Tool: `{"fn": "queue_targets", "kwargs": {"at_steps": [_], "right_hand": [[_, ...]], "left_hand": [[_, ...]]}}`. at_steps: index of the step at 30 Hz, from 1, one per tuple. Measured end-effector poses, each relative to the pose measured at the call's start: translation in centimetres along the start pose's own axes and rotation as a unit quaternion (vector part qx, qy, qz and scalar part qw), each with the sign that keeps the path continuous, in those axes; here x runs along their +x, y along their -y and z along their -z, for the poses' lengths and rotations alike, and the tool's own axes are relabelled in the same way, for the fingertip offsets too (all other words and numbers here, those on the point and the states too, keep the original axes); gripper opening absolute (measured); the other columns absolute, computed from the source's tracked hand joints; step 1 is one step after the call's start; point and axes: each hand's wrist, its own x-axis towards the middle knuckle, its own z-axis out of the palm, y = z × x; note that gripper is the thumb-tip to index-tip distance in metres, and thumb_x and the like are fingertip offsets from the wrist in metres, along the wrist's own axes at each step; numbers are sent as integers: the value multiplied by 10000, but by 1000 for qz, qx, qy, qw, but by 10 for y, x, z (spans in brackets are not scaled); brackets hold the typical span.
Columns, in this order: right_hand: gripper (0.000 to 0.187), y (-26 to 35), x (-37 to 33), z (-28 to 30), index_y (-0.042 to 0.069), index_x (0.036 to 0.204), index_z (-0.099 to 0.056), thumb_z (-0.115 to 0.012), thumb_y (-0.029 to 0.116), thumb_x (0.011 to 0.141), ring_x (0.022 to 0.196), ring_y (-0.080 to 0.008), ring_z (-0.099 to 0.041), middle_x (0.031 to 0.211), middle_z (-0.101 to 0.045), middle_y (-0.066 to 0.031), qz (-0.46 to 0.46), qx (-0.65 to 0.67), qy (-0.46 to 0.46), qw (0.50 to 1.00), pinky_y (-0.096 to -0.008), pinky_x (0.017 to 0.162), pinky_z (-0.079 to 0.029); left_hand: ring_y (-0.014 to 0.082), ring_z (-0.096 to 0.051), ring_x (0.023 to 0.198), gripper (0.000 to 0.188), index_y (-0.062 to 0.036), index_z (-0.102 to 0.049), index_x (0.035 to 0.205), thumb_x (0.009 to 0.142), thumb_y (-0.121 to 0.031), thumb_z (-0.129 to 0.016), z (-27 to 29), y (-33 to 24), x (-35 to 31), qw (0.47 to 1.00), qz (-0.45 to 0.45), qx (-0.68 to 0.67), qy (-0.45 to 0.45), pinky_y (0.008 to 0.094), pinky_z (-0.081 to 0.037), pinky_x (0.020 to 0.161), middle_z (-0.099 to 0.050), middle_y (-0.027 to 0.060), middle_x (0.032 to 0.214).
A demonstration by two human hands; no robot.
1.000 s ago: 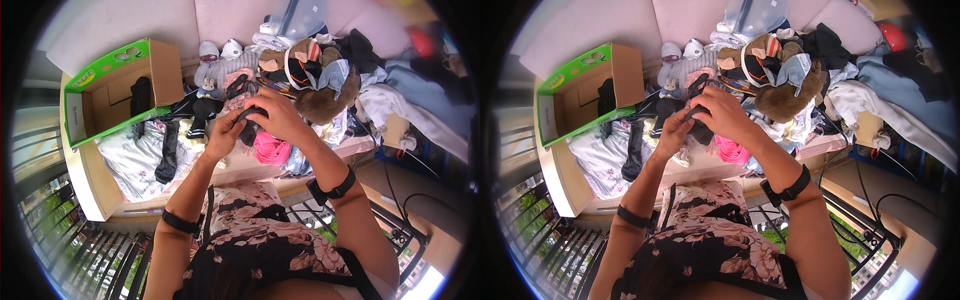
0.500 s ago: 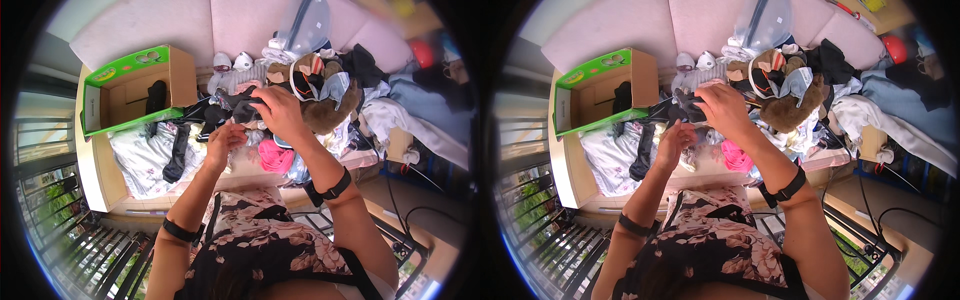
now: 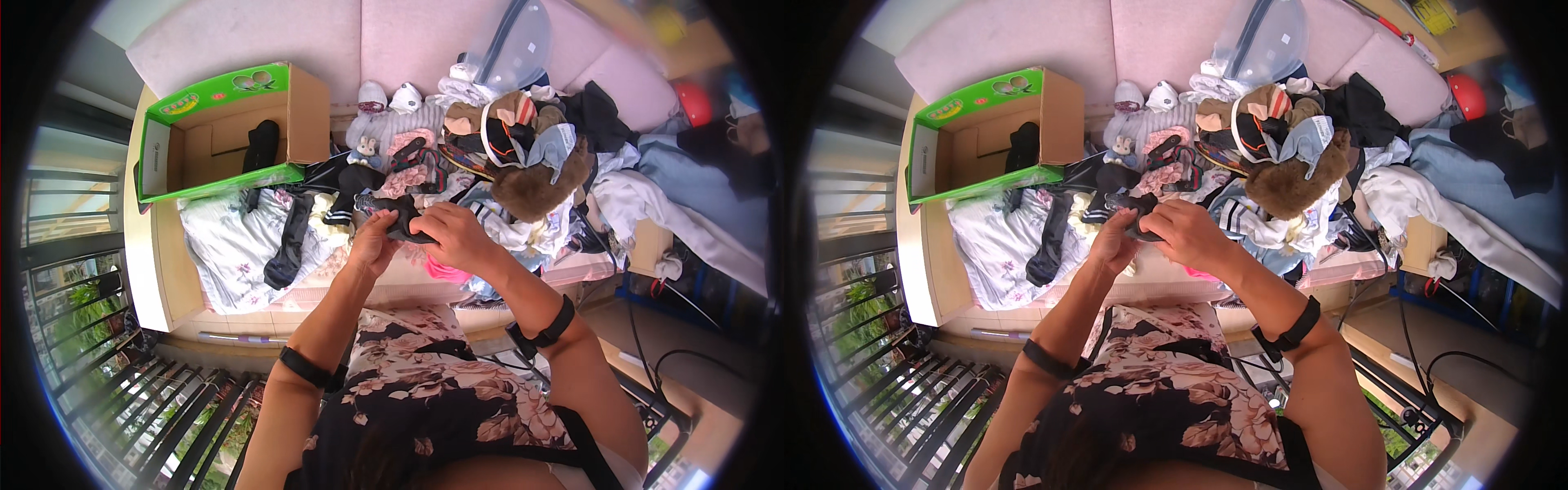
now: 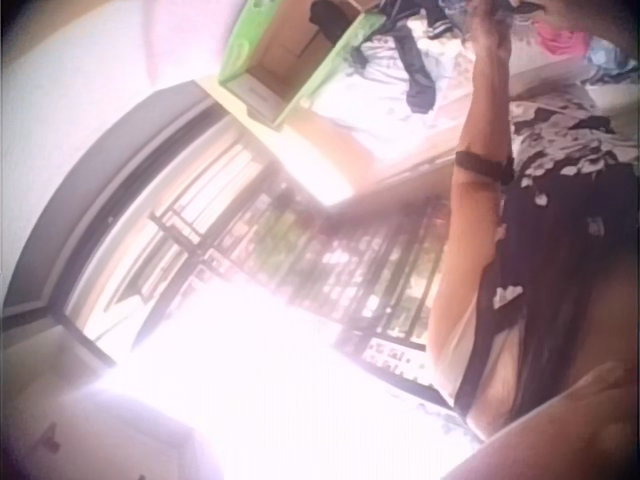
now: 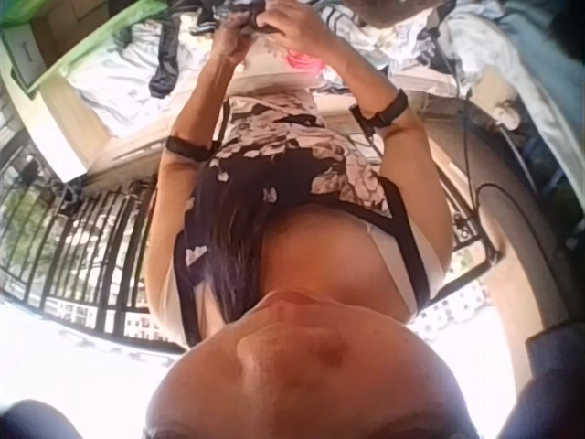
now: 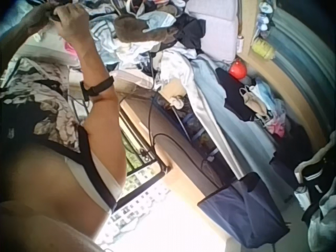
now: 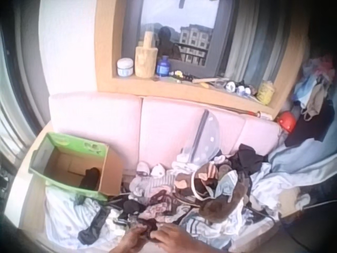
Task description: The person folds several small garments, including socks and baby clothes, one at a time. Each item is picked up, folded by hand, and placed into a green cardboard box on a cluttered couch.
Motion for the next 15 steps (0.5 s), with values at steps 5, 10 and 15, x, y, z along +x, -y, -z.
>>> {"fn": "queue_targets", "kwargs": {"at_steps": [5,10,15], "right_hand": [[274,-2,-5,-11,71,844,-539,-704,93,626,732,-269,-568,786,-573,-73,-150,-8,-113,982,-352,629,-459],[229,6,0,-24,54,838,-531,-692,79,677,716,-268,-566,762,-573,-82,-116,-34,-106,987,-361,608,-442],[215,10,-2,-38,13,869,-525,-667,114,744,712,-275,-578,790,-578,-140,-283,240,-54,927,-322,619,-448]], "left_hand": [[110,-541,567,64,-120,-502,913,876,-129,-553,5,-2,-17,993,13,91,-74,242,-479,514,-567,7,789],[117,-563,624,127,-116,-483,983,872,-125,-544,-3,3,-37,969,-93,123,-191,244,-484,571,-573,10,808],[127,-565,827,178,-93,-505,1065,903,-160,-472,1,-6,-35,983,-109,115,-95,295,-487,715,-570,30,938]]}}
